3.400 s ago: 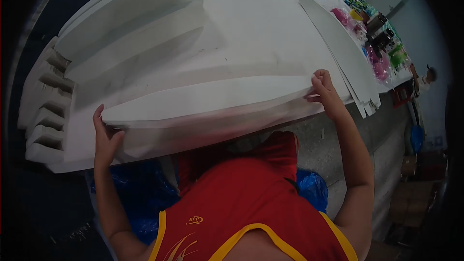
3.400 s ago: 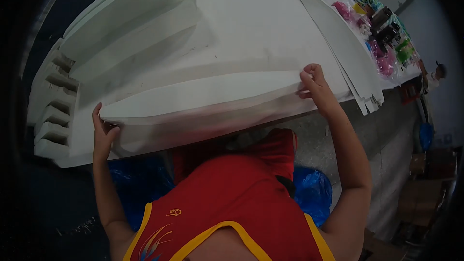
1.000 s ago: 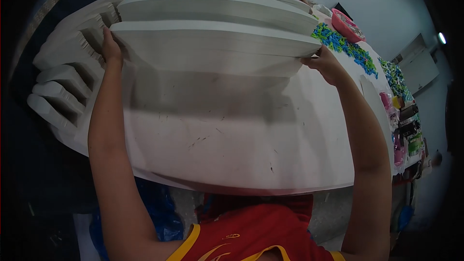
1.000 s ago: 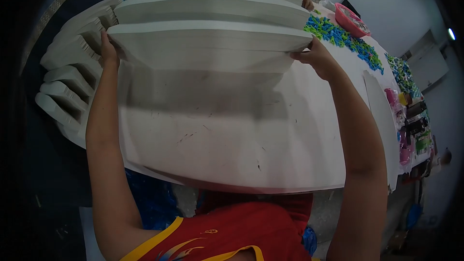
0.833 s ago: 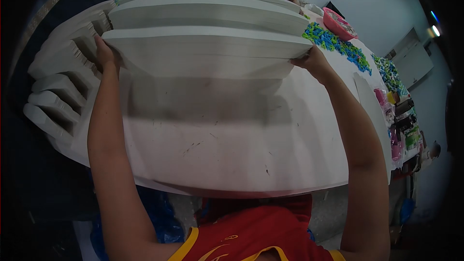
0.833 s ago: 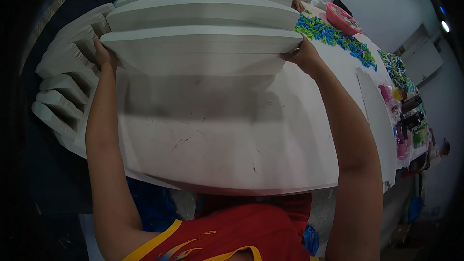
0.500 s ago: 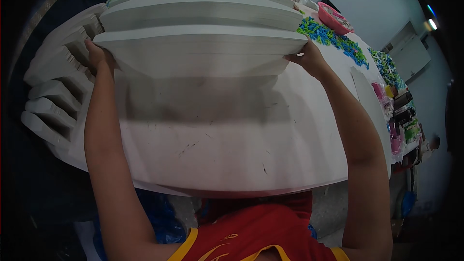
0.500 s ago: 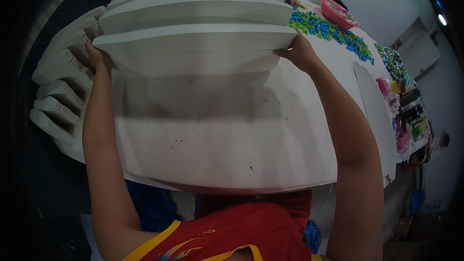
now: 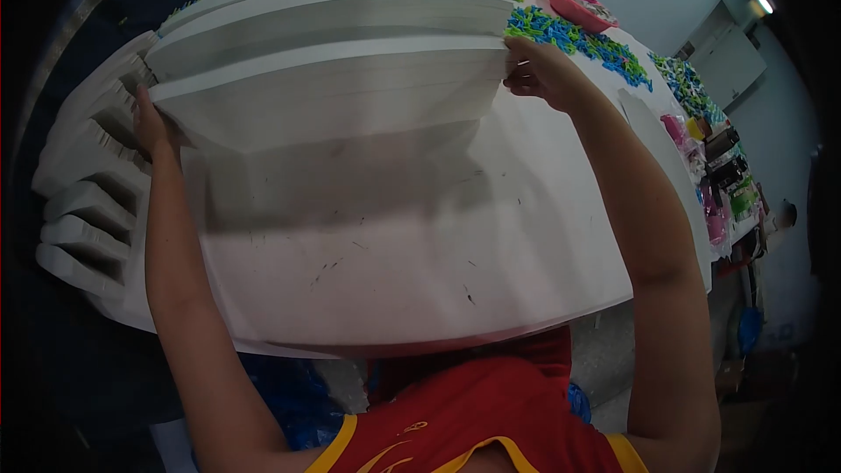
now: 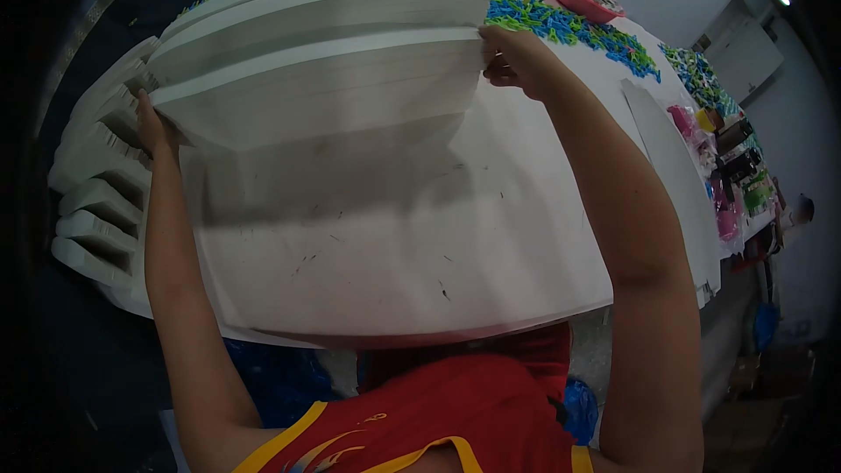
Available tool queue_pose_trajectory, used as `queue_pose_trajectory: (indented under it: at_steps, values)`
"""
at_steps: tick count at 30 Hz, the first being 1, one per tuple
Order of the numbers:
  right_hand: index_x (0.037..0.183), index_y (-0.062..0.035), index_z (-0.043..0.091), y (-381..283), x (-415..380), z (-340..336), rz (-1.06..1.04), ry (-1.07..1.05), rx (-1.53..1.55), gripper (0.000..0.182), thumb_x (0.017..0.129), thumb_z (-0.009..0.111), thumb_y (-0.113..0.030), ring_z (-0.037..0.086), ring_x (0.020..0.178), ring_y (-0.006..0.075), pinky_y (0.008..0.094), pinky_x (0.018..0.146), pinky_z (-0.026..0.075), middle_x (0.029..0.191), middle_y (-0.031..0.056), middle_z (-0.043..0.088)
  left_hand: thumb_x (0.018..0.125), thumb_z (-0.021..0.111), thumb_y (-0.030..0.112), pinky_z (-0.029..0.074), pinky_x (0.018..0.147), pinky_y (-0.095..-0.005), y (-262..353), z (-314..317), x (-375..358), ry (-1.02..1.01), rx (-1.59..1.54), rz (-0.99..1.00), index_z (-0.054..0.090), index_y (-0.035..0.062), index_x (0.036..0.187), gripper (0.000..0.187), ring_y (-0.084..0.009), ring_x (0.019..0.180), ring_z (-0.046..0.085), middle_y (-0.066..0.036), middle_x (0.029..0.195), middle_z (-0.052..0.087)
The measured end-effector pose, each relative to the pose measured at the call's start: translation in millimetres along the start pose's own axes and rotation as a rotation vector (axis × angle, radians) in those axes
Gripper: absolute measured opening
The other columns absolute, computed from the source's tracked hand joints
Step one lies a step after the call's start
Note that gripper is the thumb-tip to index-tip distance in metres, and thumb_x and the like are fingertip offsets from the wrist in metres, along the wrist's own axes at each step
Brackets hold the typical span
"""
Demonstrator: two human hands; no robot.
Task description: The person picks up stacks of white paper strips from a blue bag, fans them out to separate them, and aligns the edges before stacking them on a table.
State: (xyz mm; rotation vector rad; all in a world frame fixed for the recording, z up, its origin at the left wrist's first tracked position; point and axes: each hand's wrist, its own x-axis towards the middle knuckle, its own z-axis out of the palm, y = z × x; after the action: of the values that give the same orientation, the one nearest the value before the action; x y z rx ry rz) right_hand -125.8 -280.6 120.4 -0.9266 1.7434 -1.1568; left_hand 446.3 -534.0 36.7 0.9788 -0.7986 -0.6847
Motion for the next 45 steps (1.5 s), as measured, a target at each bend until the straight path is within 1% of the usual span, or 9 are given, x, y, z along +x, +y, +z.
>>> queue_pose_trajectory:
  at_steps: [14,23,25,26,28,31,33,41,45]
  values:
    - [0.127,0.0058,0.066,-11.3,-5.7,20.2,-0.030,0.030,-0.192,0.064,0.098,0.067,-0.051,0.072,0.105,0.0343,0.0462,0.095,0.057,0.115,0.0240,0.072,0.104,0.058,0.046,0.050,0.098,-0.0411,7.5,2.6,0.1,0.008,-0.137,-0.178,0.069,0.0004,0.127,0.052,-0.0301,0.113,0.067,-0.016,0.125,0.070]
    - [0.140,-0.0017,0.059,5.4,-12.6,14.5,-0.090,-0.064,-0.179,0.080,0.091,0.075,-0.062,0.067,0.118,0.0291,0.0453,0.102,0.054,0.131,0.0159,0.068,0.106,0.051,0.053,0.051,0.098,-0.0415,6.6,4.2,-4.9,0.090,-0.077,-0.104,0.070,-0.0023,0.124,0.061,-0.0316,0.111,0.068,-0.017,0.122,0.071]
    - [0.144,-0.0037,0.057,12.5,-12.3,9.3,-0.287,-0.109,-0.331,0.076,0.087,0.089,-0.043,0.068,0.117,0.0258,0.0427,0.099,0.056,0.130,0.0146,0.070,0.106,0.050,0.055,0.052,0.097,-0.0409,11.2,7.0,-11.1,0.106,-0.057,-0.110,0.071,-0.0032,0.122,0.064,-0.0317,0.110,0.069,-0.018,0.122,0.072]
    - [0.144,-0.0037,0.057,20.0,-2.2,4.6,-0.289,-0.110,-0.331,0.076,0.087,0.089,-0.043,0.068,0.117,0.0258,0.0427,0.099,0.056,0.130,0.0146,0.070,0.106,0.048,0.056,0.052,0.096,-0.0403,11.0,7.7,-10.4,0.114,-0.037,-0.118,0.071,-0.0040,0.121,0.066,-0.0317,0.109,0.069,-0.018,0.121,0.072]
    - [0.144,-0.0042,0.057,32.3,19.8,-0.6,-0.423,-0.167,-0.328,0.070,0.083,0.091,-0.010,0.068,0.120,0.0247,0.0404,0.100,0.057,0.131,0.0129,0.071,0.106,0.048,0.055,0.052,0.095,-0.0403,2.7,5.9,-2.5,0.095,-0.049,-0.082,0.072,-0.0039,0.120,0.065,-0.0314,0.108,0.070,-0.018,0.120,0.073]
    - [0.144,-0.0036,0.056,33.8,25.2,2.1,-0.434,-0.156,-0.331,0.069,0.083,0.086,0.006,0.068,0.120,0.0234,0.0382,0.101,0.059,0.131,0.0118,0.071,0.107,0.048,0.053,0.053,0.093,-0.0401,-13.5,-1.9,13.0,0.062,0.029,0.040,0.074,-0.0040,0.117,0.064,-0.0305,0.105,0.071,-0.017,0.115,0.075]
    - [0.144,-0.0033,0.056,29.8,18.2,3.5,-0.453,-0.134,-0.406,0.068,0.083,0.084,0.006,0.069,0.121,0.0232,0.0376,0.101,0.059,0.131,0.0120,0.071,0.107,0.049,0.052,0.053,0.091,-0.0401,-18.1,-5.3,17.5,0.046,0.117,0.125,0.074,-0.0042,0.115,0.062,-0.0299,0.103,0.071,-0.016,0.113,0.076]
    - [0.144,-0.0025,0.055,28.5,14.3,5.1,-0.476,-0.088,-0.509,0.066,0.085,0.082,0.008,0.069,0.121,0.0230,0.0371,0.102,0.060,0.131,0.0127,0.071,0.106,0.051,0.050,0.052,0.090,-0.0393,-17.8,-3.1,18.5,0.042,0.033,0.048,0.077,-0.0026,0.111,0.058,-0.0284,0.098,0.071,-0.016,0.110,0.076]
    - [0.145,-0.0045,0.054,30.1,21.9,-2.8,-0.372,-0.205,-0.375,0.067,0.086,0.086,-0.005,0.066,0.118,0.0214,0.0393,0.106,0.053,0.131,0.0092,0.069,0.105,0.053,0.051,0.052,0.090,-0.0390,-11.9,-3.7,13.2,0.043,0.125,0.084,0.077,-0.0023,0.111,0.059,-0.0280,0.099,0.071,-0.015,0.109,0.077]
